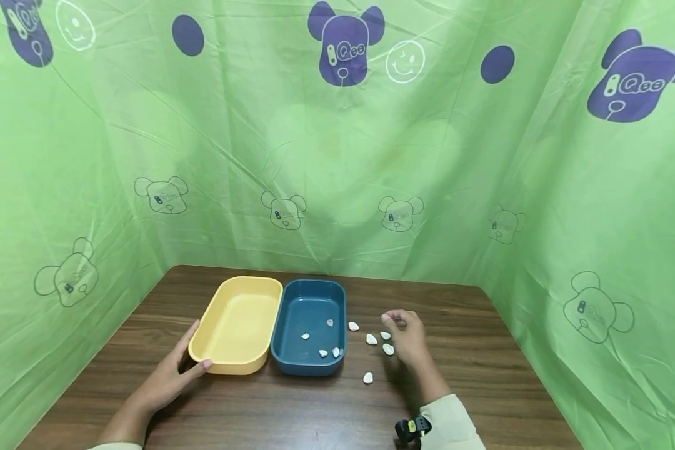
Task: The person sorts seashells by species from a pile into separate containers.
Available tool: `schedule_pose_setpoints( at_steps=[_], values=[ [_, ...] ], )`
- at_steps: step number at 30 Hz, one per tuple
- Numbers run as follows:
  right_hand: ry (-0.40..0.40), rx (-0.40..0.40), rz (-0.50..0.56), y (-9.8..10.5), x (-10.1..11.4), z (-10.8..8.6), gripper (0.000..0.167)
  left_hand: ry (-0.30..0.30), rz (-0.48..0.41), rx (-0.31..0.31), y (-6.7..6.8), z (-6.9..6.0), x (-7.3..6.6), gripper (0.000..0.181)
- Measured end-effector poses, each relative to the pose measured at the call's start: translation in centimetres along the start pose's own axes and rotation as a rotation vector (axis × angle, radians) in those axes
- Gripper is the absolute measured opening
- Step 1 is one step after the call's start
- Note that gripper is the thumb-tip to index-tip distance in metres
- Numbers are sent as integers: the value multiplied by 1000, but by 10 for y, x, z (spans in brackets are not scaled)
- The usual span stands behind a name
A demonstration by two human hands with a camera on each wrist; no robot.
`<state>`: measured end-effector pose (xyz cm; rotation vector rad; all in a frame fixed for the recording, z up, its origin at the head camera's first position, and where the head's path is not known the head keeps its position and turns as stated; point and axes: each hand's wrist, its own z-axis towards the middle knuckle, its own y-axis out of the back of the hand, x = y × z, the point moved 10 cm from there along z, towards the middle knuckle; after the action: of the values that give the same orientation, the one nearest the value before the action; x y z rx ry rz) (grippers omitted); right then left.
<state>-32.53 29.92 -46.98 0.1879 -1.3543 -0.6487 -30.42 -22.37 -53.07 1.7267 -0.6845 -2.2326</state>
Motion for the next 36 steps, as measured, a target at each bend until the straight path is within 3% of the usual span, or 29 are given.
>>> schedule_pose_setpoints(
  at_steps=[19, 28, 36],
  values=[
    [-52, 63, -45, 13, -34, -10, 21, 28, 23, 12, 0, -2, 4, 105],
    [-96, 125, -39, 8, -51, -15, 29, 26, 31, 7, 0, -2, 5, 105],
    [-113, 102, -2, 7, -62, -15, 27, 15, 18, -2, 0, 0, 3, 105]
  ],
)
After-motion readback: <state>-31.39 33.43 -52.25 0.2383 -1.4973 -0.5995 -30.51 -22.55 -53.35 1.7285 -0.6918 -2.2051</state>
